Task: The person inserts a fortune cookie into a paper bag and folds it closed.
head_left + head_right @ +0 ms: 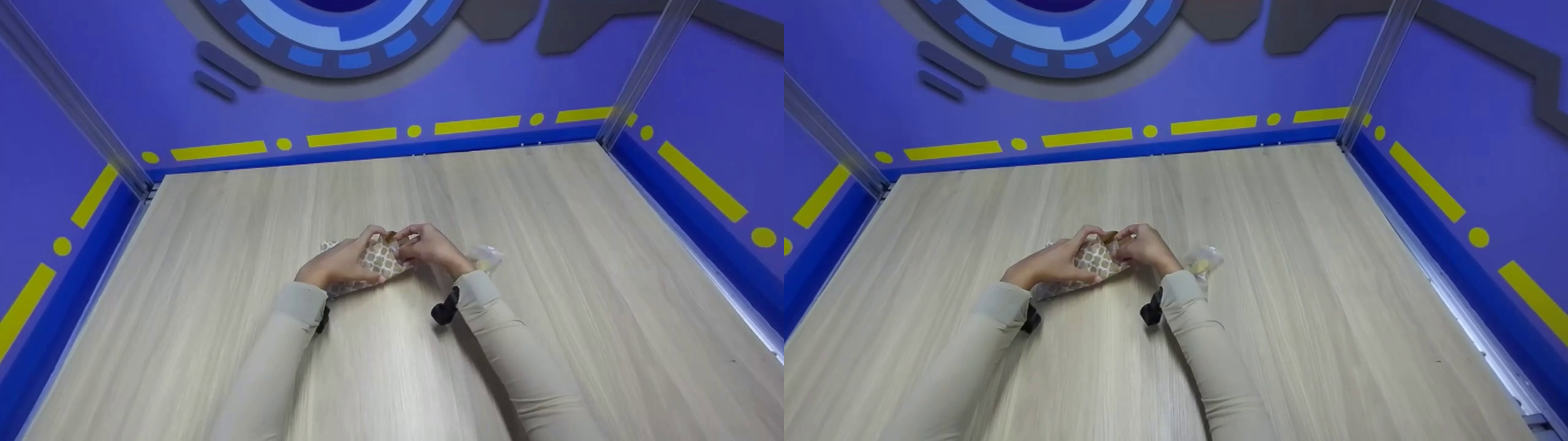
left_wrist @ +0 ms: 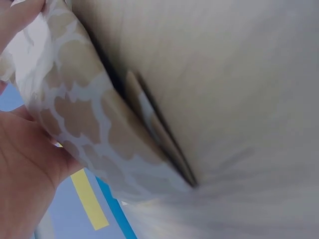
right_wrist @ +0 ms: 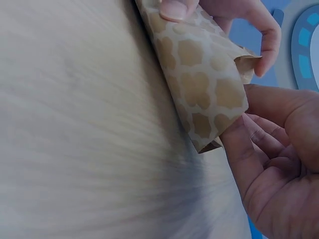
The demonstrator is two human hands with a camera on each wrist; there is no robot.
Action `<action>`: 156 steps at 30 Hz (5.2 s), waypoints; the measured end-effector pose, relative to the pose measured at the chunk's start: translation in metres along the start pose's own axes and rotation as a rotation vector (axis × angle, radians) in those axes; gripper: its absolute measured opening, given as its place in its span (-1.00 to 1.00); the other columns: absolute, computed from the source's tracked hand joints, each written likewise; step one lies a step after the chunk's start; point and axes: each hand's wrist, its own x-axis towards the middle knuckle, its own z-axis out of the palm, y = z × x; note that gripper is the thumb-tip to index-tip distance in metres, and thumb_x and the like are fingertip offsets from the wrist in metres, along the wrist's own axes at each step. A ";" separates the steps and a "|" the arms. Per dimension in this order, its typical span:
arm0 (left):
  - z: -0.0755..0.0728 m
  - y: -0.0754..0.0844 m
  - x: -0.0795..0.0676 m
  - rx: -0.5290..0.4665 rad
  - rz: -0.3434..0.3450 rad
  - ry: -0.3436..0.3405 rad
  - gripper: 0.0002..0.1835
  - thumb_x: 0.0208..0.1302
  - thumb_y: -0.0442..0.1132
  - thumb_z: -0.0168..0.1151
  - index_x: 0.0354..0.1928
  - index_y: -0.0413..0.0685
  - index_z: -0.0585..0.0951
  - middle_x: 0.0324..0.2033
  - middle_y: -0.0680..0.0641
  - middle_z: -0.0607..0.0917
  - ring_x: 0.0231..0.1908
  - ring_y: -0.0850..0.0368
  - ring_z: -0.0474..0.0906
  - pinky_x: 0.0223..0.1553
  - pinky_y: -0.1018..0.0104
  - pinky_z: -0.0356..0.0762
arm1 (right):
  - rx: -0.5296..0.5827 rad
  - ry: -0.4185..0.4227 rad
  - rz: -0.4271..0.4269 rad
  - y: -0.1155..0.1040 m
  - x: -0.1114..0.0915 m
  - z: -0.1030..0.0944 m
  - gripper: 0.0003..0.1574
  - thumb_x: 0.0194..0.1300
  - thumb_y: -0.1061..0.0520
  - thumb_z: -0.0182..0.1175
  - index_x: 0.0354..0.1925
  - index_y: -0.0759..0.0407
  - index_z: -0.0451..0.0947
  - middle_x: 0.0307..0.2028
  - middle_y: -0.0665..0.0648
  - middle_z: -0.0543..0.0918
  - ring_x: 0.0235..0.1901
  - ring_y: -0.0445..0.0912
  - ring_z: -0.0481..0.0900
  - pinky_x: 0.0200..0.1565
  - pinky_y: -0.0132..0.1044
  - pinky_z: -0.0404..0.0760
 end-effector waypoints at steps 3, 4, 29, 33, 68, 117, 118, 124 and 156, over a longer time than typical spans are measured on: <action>0.000 0.000 0.000 -0.003 -0.007 -0.004 -0.10 -0.05 -0.04 0.46 0.31 0.42 0.15 -0.20 -0.06 0.60 -0.35 0.08 0.49 -0.32 0.26 0.46 | -0.021 -0.002 -0.010 0.001 -0.002 -0.001 -0.59 0.16 0.32 0.24 0.02 0.36 0.50 -0.34 0.14 0.69 -0.49 -0.19 0.64 -0.37 -0.39 0.62; 0.000 0.000 0.000 -0.002 -0.007 -0.004 -0.10 -0.04 -0.04 0.46 0.31 0.42 0.15 -0.23 -0.06 0.60 -0.38 0.09 0.47 -0.34 0.27 0.45 | -0.030 -0.003 -0.015 0.001 -0.002 -0.002 -0.59 0.18 0.28 0.24 0.03 0.34 0.51 -0.33 0.14 0.69 -0.47 -0.19 0.63 -0.37 -0.38 0.61; 0.000 0.000 0.000 -0.004 0.022 -0.004 -0.08 -0.01 -0.06 0.47 0.35 0.33 0.13 -0.44 0.02 0.46 -0.57 0.15 0.29 -0.45 0.27 0.38 | 0.055 -0.001 0.023 0.000 -0.011 -0.007 -0.24 0.51 -0.16 -0.18 -0.17 0.50 0.62 -0.36 0.20 0.74 -0.45 -0.15 0.69 -0.27 -0.28 0.69; 0.000 0.000 0.000 -0.016 0.015 -0.005 -0.08 -0.02 -0.08 0.47 0.34 0.34 0.13 -0.44 0.02 0.44 -0.61 0.17 0.25 -0.52 0.30 0.34 | 0.073 -0.001 0.030 0.001 -0.010 -0.004 -0.28 0.52 -0.11 -0.17 -0.13 0.52 0.60 -0.27 0.28 0.74 -0.41 -0.14 0.70 -0.24 -0.29 0.68; -0.001 0.002 -0.002 -0.029 -0.003 0.019 -0.12 -0.06 -0.10 0.45 0.29 0.44 0.16 -0.17 -0.05 0.60 -0.36 0.10 0.48 -0.32 0.27 0.45 | 0.098 -0.113 -0.030 0.001 -0.003 0.020 -0.12 0.45 -0.41 -0.43 -0.39 0.16 0.57 -0.43 0.03 0.66 -0.38 -0.16 0.62 -0.26 -0.35 0.56; 0.002 0.001 -0.001 -0.044 -0.055 -0.005 -0.15 -0.01 -0.02 0.43 0.27 0.52 0.14 -0.51 0.04 0.40 -0.52 0.13 0.31 -0.46 0.27 0.36 | -0.473 0.021 -0.081 -0.019 -0.036 -0.082 -0.51 0.40 0.03 0.09 0.16 0.30 0.50 -0.02 0.29 0.65 -0.08 0.12 0.60 -0.08 -0.17 0.60; 0.002 0.001 -0.001 -0.043 -0.055 -0.003 -0.15 -0.01 -0.02 0.43 0.27 0.52 0.14 -0.50 0.03 0.41 -0.51 0.13 0.33 -0.45 0.27 0.37 | -0.488 0.020 -0.081 -0.018 -0.037 -0.085 -0.51 0.40 0.03 0.09 0.16 0.31 0.50 -0.01 0.29 0.65 -0.08 0.12 0.60 -0.07 -0.15 0.60; 0.001 0.001 -0.001 -0.041 -0.047 0.009 -0.14 -0.03 -0.02 0.44 0.28 0.46 0.15 -0.49 0.03 0.44 -0.50 0.14 0.35 -0.42 0.26 0.40 | -0.562 0.012 -0.098 -0.013 -0.041 -0.101 -0.53 0.36 0.06 0.13 0.12 0.34 0.53 0.03 0.32 0.63 0.03 0.15 0.58 0.09 0.05 0.52; 0.000 0.001 -0.001 -0.043 -0.055 0.005 -0.12 -0.05 0.01 0.47 0.29 0.45 0.16 -0.36 -0.04 0.53 -0.42 0.11 0.41 -0.35 0.23 0.43 | -0.640 -0.142 0.152 0.002 -0.059 -0.129 -0.32 0.28 0.08 0.20 0.27 0.38 0.35 0.12 0.47 0.50 -0.07 0.07 0.61 -0.13 -0.09 0.65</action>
